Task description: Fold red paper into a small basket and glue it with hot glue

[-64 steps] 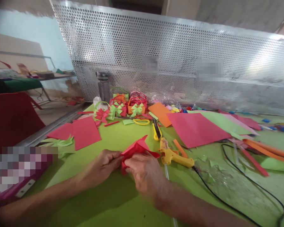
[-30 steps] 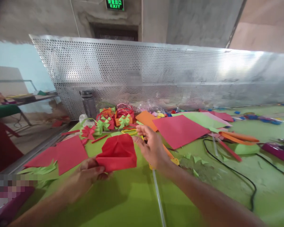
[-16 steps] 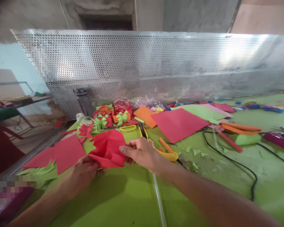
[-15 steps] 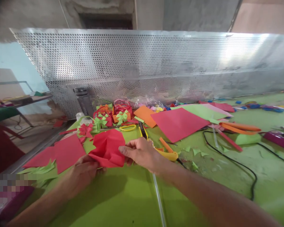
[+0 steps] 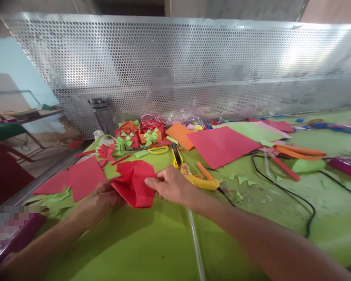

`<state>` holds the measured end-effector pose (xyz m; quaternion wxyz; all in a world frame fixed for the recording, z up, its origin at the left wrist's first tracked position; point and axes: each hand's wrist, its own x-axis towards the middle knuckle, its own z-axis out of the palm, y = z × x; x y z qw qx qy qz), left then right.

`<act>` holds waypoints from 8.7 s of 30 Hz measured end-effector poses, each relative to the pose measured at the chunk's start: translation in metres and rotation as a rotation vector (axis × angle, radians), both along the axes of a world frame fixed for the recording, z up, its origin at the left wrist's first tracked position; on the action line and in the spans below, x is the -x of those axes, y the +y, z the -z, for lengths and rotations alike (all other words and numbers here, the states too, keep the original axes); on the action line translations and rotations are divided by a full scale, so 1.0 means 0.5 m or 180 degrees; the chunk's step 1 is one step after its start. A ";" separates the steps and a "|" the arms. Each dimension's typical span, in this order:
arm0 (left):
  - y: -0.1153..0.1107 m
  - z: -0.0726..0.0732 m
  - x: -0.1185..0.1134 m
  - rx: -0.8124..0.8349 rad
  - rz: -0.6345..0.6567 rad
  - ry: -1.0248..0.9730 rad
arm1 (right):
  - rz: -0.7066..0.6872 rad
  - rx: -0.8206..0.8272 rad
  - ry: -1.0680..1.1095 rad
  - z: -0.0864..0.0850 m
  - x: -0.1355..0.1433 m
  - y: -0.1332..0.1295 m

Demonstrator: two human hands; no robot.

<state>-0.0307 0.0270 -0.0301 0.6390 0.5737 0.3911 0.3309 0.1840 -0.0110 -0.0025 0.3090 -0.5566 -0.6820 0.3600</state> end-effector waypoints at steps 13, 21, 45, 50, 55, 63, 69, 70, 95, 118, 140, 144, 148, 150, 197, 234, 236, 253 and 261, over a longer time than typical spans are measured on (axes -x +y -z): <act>-0.002 -0.012 0.005 -0.0735 0.0242 0.0688 | 0.0045 -0.0549 0.0142 0.027 0.006 0.012; -0.010 -0.005 -0.008 -0.0659 0.0238 0.0421 | 0.0063 -0.0315 0.0149 0.025 0.005 0.010; -0.077 0.001 -0.057 -0.1666 -0.0132 0.1253 | 0.0717 -0.1837 -0.0411 0.054 0.032 0.006; -0.080 0.011 -0.073 -0.1703 -0.0260 0.1118 | 0.0763 -0.1952 -0.0326 0.054 0.044 0.000; -0.087 0.009 -0.080 -0.1485 -0.0304 0.0866 | 0.0742 -0.1946 -0.0313 0.053 0.047 -0.004; -0.094 0.012 -0.081 -0.0739 -0.0108 0.0736 | 0.0655 -0.1756 -0.0238 0.057 0.046 -0.006; -0.095 0.007 -0.090 -0.1063 -0.0399 0.0782 | 0.0621 -0.1783 -0.0169 0.054 0.047 -0.010; -0.095 0.007 -0.091 -0.1146 -0.0450 0.0787 | 0.0631 -0.1789 -0.0141 0.053 0.047 -0.012; -0.075 -0.005 -0.056 -0.1745 -0.0656 0.1225 | 0.0564 -0.1432 -0.0597 0.039 0.018 -0.006; -0.073 0.000 -0.044 -0.1651 -0.0529 0.1509 | 0.0151 -0.0835 -0.0030 0.063 0.036 -0.013; -0.072 0.006 -0.047 -0.1732 -0.0329 0.1247 | 0.0030 -0.1540 -0.1560 0.065 0.041 -0.023; -0.071 0.007 -0.044 -0.1733 -0.0264 0.1270 | 0.0005 -0.1510 -0.1662 0.064 0.042 -0.027; -0.071 0.010 -0.043 -0.1824 -0.0189 0.1312 | -0.0020 -0.1519 -0.1593 0.066 0.042 -0.024; -0.072 0.012 -0.043 -0.1905 -0.0183 0.1331 | -0.0012 -0.1563 -0.1499 0.066 0.042 -0.022; -0.092 0.005 -0.048 -0.1917 -0.0172 0.1110 | -0.0079 -0.1555 -0.1187 0.067 0.047 -0.037; -0.099 -0.002 -0.040 -0.1775 -0.0239 0.0714 | -0.0146 -0.1627 -0.0090 0.068 0.027 -0.005; -0.097 -0.016 -0.032 -0.2001 -0.0570 0.0785 | -0.0093 -0.1411 0.0135 0.065 0.021 0.006; -0.017 -0.026 -0.001 -0.0860 -0.0203 -0.0586 | -0.0401 -0.0996 0.1426 0.040 -0.015 0.045; -0.046 -0.071 -0.003 0.0000 -0.0472 -0.1117 | -0.0739 -0.0878 0.1204 0.009 -0.022 0.052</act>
